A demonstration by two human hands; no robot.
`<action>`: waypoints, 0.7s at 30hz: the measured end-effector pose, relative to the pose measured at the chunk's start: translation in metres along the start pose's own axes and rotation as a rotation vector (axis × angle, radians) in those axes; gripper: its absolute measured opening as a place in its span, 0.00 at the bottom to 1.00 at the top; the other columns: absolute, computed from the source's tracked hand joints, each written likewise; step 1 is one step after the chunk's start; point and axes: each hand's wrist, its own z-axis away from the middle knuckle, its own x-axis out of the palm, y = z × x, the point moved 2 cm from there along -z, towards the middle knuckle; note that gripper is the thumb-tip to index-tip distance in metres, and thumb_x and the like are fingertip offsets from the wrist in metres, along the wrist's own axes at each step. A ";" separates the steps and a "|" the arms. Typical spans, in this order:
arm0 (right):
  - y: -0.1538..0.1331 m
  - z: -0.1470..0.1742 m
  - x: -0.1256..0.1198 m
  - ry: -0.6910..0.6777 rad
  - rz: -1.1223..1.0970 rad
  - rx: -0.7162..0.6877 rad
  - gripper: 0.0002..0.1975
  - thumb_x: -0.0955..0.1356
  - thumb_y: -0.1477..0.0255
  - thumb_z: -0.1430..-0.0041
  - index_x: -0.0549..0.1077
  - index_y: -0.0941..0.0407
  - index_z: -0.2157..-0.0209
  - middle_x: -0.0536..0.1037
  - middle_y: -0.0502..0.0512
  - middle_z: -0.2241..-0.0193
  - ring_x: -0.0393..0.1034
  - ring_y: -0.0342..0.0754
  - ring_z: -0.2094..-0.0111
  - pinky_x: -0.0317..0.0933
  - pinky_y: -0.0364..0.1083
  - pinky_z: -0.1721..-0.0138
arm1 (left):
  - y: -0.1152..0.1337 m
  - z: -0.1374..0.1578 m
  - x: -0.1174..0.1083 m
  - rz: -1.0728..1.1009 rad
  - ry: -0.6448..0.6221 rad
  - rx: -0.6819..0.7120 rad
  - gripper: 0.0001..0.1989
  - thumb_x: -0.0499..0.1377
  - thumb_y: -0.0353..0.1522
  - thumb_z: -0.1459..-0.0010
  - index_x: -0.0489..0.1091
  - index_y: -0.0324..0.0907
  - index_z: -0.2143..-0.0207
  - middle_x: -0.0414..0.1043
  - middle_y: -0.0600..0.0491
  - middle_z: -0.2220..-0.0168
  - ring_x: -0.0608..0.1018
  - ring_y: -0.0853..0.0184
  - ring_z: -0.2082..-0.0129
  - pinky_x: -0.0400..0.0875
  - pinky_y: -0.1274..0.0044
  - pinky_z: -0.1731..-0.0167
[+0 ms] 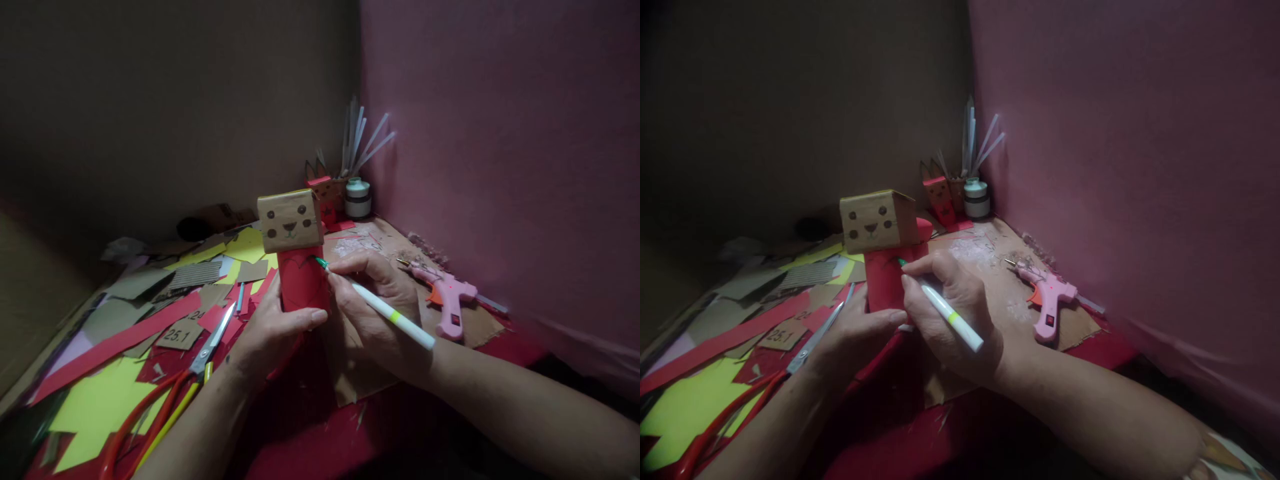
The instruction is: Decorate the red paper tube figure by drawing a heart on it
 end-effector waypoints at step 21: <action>-0.004 -0.002 0.000 -0.006 0.061 -0.021 0.05 0.70 0.76 0.37 0.75 0.52 0.61 0.74 0.46 0.72 0.69 0.42 0.71 0.65 0.43 0.68 | 0.000 -0.001 0.001 0.064 -0.070 0.027 0.29 0.75 0.25 0.58 0.77 0.37 0.51 0.85 0.45 0.61 0.86 0.53 0.60 0.80 0.73 0.62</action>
